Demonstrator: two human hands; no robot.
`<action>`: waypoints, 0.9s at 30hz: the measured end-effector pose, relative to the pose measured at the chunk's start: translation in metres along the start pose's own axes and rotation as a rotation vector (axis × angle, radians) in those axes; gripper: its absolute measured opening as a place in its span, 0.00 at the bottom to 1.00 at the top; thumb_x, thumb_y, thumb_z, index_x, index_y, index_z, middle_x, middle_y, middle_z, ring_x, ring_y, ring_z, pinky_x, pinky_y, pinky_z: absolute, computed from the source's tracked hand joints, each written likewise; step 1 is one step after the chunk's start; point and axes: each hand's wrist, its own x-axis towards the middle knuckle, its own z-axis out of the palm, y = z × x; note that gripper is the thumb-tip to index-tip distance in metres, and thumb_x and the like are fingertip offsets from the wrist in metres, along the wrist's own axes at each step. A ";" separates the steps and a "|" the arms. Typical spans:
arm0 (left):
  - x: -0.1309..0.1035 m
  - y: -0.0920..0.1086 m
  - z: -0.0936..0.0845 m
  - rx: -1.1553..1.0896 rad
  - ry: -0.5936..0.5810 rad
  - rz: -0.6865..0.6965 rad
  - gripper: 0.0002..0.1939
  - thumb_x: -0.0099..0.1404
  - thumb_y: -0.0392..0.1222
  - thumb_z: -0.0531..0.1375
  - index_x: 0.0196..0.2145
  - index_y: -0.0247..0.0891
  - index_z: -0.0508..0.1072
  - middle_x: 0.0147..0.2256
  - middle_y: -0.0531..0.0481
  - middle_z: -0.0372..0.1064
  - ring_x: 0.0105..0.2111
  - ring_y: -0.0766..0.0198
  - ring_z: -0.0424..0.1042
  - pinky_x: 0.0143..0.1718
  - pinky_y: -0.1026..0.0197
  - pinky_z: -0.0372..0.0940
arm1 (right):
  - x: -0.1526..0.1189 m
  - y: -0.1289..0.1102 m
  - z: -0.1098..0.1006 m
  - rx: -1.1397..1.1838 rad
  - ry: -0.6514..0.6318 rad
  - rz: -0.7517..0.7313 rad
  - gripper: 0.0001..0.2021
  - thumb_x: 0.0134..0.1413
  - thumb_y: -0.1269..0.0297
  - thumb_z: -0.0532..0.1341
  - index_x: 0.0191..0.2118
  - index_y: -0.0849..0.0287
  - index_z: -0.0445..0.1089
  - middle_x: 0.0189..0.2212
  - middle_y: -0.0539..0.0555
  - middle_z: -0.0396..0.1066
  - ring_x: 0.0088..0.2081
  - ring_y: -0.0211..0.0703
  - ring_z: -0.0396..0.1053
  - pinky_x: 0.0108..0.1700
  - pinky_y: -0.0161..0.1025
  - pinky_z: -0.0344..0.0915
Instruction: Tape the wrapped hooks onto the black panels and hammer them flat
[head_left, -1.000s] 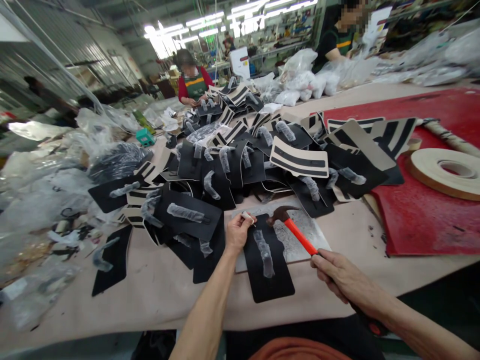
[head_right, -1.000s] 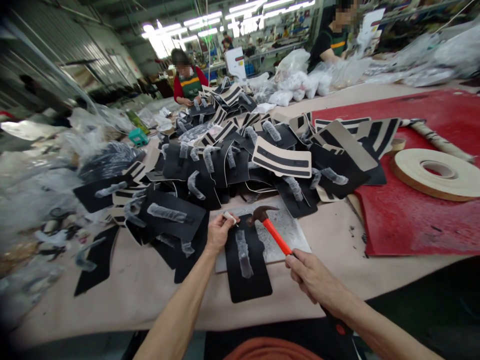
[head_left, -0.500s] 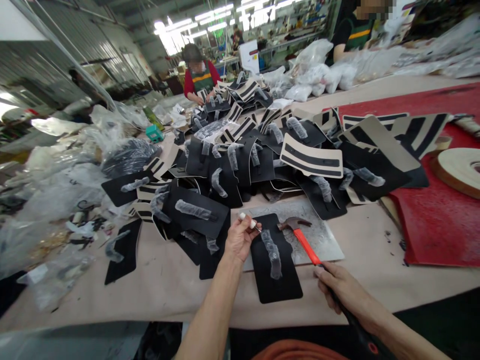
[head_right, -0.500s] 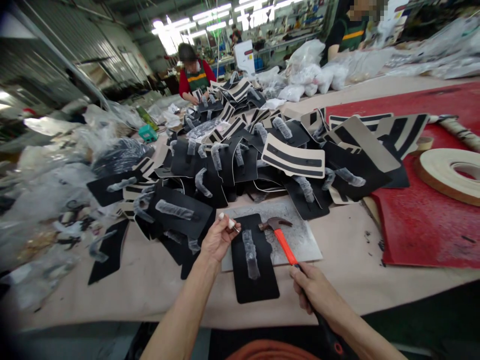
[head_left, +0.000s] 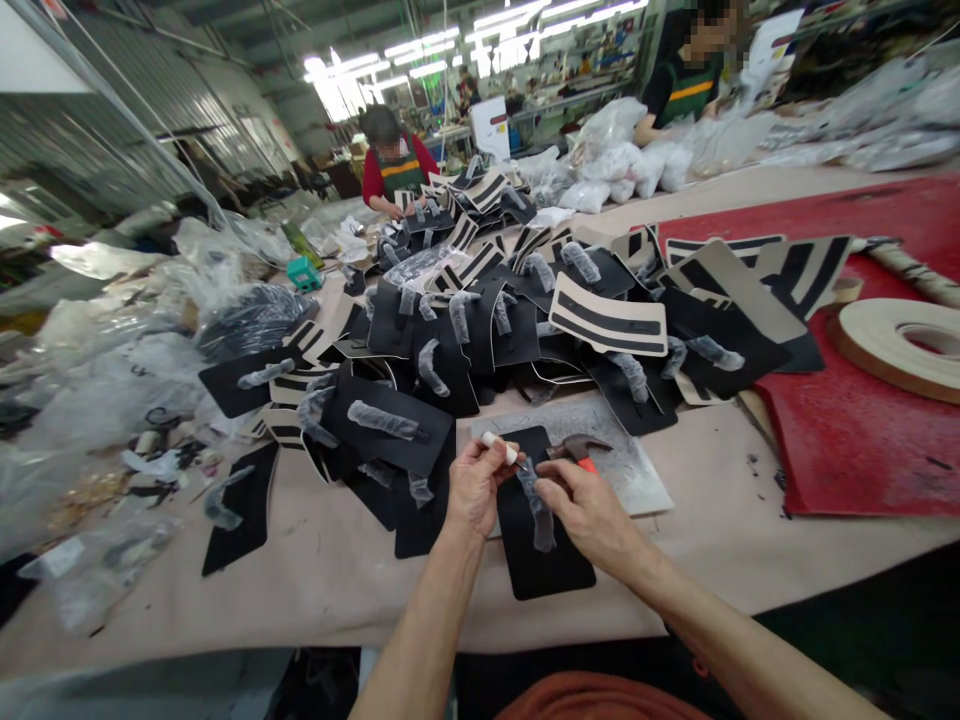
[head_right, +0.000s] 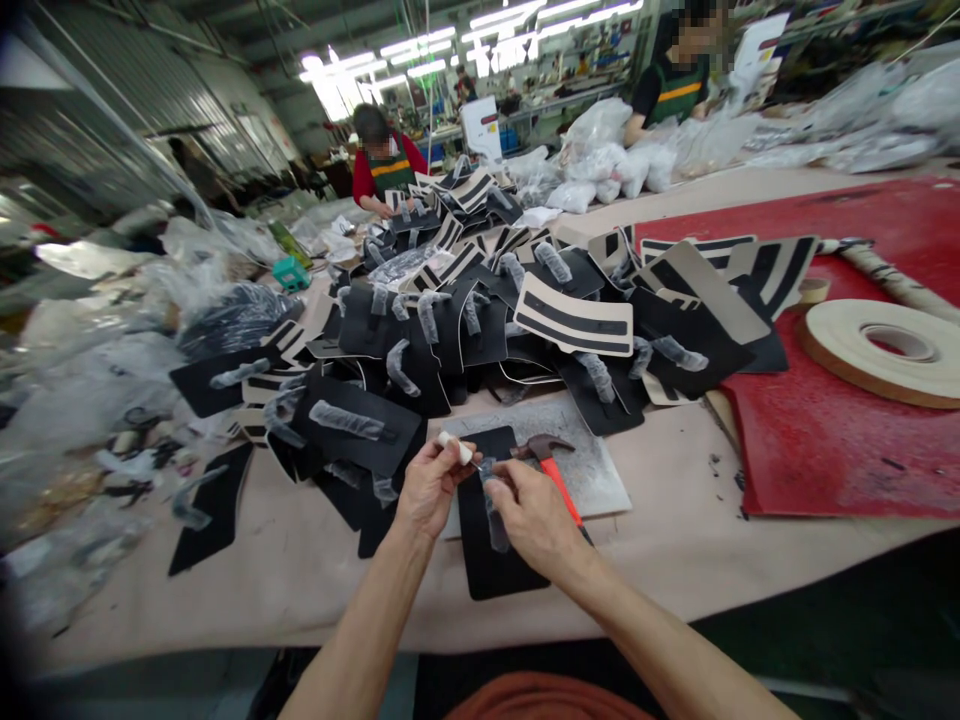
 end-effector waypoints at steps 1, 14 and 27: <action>-0.002 0.001 0.000 0.011 -0.005 0.009 0.28 0.42 0.54 0.77 0.33 0.35 0.72 0.31 0.48 0.78 0.30 0.61 0.78 0.35 0.60 0.71 | 0.005 -0.004 0.007 0.022 -0.010 0.000 0.13 0.63 0.56 0.54 0.41 0.57 0.72 0.32 0.51 0.73 0.35 0.43 0.70 0.39 0.40 0.62; -0.007 0.002 -0.005 0.113 -0.020 0.108 0.28 0.47 0.51 0.75 0.42 0.34 0.77 0.34 0.44 0.80 0.33 0.59 0.79 0.37 0.58 0.74 | 0.028 -0.006 0.025 0.031 -0.017 -0.049 0.11 0.58 0.61 0.55 0.26 0.57 0.65 0.22 0.49 0.64 0.26 0.39 0.61 0.31 0.38 0.53; 0.054 -0.027 -0.019 0.196 -0.019 0.230 0.25 0.49 0.53 0.73 0.39 0.33 0.77 0.34 0.46 0.80 0.34 0.58 0.80 0.44 0.54 0.75 | 0.001 0.051 -0.023 -0.376 0.300 0.012 0.17 0.65 0.52 0.53 0.48 0.59 0.69 0.45 0.59 0.71 0.44 0.51 0.70 0.46 0.46 0.64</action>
